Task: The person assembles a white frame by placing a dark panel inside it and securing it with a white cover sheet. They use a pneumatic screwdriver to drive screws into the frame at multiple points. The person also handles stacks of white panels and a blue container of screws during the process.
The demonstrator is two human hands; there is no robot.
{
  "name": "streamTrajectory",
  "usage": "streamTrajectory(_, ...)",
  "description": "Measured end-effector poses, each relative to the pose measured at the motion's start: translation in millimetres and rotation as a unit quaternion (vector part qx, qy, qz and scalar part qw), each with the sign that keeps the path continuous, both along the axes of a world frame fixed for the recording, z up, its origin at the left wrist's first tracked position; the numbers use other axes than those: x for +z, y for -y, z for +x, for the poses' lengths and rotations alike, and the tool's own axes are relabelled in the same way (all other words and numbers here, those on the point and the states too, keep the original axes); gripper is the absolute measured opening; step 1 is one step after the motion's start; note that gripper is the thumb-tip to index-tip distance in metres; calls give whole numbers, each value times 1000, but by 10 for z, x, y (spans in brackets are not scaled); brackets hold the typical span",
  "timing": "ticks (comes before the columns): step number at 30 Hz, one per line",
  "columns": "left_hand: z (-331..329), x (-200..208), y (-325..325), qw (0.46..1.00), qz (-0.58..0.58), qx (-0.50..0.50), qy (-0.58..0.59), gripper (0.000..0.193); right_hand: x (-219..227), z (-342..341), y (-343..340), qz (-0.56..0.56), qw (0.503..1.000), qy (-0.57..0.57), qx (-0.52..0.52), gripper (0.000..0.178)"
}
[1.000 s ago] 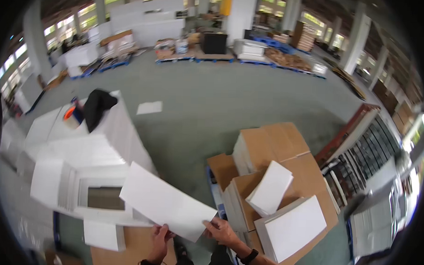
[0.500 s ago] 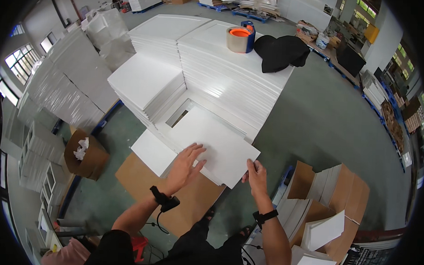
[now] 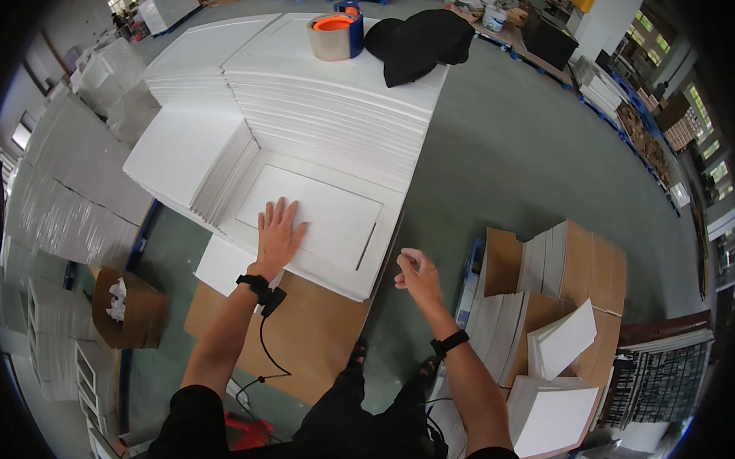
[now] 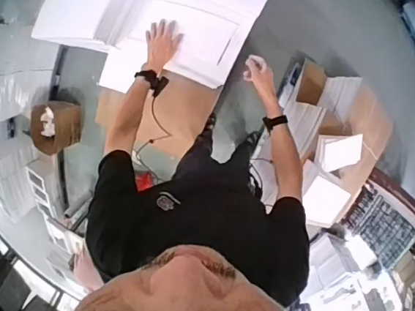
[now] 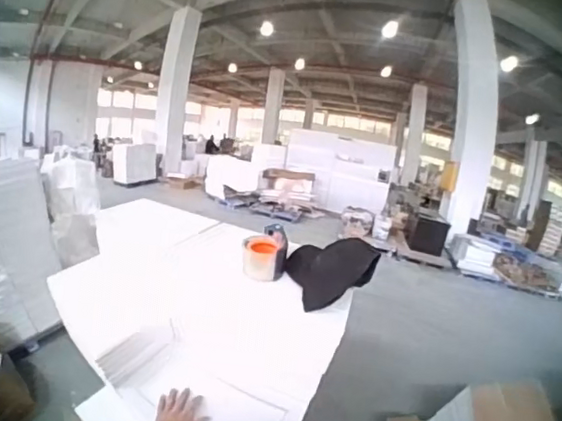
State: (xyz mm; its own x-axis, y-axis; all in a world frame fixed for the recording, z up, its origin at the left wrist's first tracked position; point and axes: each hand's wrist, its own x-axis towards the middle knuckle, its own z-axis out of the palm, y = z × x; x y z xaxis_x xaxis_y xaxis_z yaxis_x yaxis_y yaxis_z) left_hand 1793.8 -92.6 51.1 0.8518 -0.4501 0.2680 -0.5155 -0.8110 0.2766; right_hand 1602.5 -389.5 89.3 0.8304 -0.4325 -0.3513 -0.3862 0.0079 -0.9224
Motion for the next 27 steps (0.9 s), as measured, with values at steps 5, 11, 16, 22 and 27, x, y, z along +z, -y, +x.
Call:
streamTrajectory(5,43,-15,-10,1000,24,7,-3,61,-413,-1222,466,54,992,-99,-65,48)
streamTrajectory(11,35,7,172,998,55,-30,14,61,-939,-2747,815,91,963,-192,-165,43)
streamTrajectory(16,-21,-180,-60,994,85,-15,71,58,-740,-3813,842,42,958,-172,-227,35)
streamTrajectory(22,-2767,605,1763,923,-96,-341,-151,43,-459,-5539,951,-342,792,-165,-479,22)
streamTrajectory(27,-4722,309,3567,792,-154,-556,-200,56,-599,-6619,1097,-360,655,-319,-583,58)
